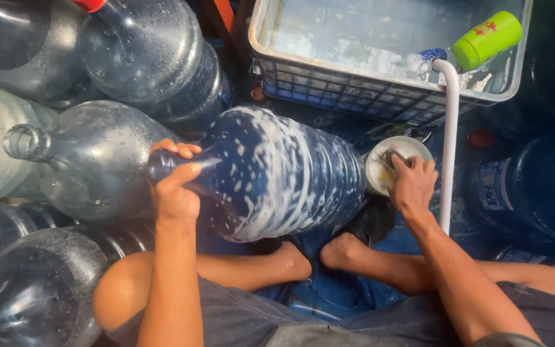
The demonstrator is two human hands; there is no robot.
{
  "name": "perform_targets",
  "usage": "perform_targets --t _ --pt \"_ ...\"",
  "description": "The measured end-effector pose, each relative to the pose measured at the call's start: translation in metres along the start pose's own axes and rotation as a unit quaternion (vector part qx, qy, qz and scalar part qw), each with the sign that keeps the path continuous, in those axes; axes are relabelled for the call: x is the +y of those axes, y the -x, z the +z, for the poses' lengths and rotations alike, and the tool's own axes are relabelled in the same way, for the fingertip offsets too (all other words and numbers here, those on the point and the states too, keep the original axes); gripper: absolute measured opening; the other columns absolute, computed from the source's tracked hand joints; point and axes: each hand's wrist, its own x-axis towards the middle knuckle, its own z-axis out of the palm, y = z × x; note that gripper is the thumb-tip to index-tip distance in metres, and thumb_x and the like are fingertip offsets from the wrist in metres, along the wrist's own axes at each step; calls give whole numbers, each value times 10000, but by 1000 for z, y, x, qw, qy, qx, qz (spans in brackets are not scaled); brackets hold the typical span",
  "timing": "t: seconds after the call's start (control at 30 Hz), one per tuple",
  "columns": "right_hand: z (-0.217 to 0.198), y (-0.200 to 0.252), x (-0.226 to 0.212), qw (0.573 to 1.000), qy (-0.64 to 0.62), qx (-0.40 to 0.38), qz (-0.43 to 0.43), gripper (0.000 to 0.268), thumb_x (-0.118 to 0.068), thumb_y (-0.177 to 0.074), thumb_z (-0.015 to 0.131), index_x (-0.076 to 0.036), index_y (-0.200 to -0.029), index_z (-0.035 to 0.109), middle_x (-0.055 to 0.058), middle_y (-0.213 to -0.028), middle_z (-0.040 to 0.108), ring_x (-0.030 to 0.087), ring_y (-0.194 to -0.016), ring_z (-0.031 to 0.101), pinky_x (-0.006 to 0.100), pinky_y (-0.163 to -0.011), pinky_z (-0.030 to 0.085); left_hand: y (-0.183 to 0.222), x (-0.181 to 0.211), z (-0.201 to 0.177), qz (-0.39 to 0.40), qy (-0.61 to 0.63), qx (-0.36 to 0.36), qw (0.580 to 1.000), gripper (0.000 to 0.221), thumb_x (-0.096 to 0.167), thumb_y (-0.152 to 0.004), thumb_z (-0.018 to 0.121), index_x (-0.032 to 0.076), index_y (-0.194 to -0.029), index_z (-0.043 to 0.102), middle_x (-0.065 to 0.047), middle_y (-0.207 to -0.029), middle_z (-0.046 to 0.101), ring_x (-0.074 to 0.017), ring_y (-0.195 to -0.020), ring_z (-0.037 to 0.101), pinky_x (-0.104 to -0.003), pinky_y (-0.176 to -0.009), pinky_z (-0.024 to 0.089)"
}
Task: Scrubbing the exterior of a large plastic water jug with a scrubber and soapy water to clean it.
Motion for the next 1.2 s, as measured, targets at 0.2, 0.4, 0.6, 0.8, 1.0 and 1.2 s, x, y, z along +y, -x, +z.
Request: perform_targets --t 0.2,0.4,0.6,0.8,1.0,1.2 --pt "29 -5 4 981 -8 -157 109 335 -379 -806 717 -416 -1135 769 102 -965 691 386 -913 638 503 -773 491 1 -6 10 38 -40 115 992 486 -98 -685 831 39 -1107 634 -126 -883 693 -214 -942 727 -325 -928 573" --pt "-162 -44 -124 879 -428 -85 192 484 -40 -928 587 -76 -1409 621 336 -1099 665 511 -945 652 544 -816 507 -6 -12 28 32 -71 285 955 486 -92 -709 823 8 -1125 592 -136 -926 736 -169 -895 761 -308 -891 603" --pt "-216 -21 -240 842 -517 60 145 471 -27 -940 605 -23 -1411 596 261 -1060 609 450 -984 620 480 -855 528 -17 -22 50 13 -101 353 930 579 -76 -688 816 43 -1186 544 -100 -993 689 -158 -945 758 -330 -893 598" --pt "-212 27 -264 883 -450 94 96 546 -94 -865 715 -13 -1389 585 100 -930 525 217 -821 492 332 -738 439 -17 0 55 -24 -128 317 940 377 -18 -773 737 19 -1121 596 -48 -922 683 -121 -812 656 -223 -807 567" --pt "-157 -78 -231 904 -388 14 178 362 -332 -936 623 -213 -1256 745 125 -946 545 375 -921 532 521 -804 371 -16 -10 63 -23 -180 346 921 446 -40 -624 804 74 -1022 640 -11 -844 640 -92 -828 670 -303 -773 552" --pt "-197 -21 -245 885 -450 38 116 453 -246 -970 620 -241 -1422 585 102 -940 520 302 -892 485 438 -818 344 -31 -16 54 -29 -179 383 906 448 -21 -618 796 78 -1027 644 -13 -854 643 -111 -835 661 -316 -788 544"
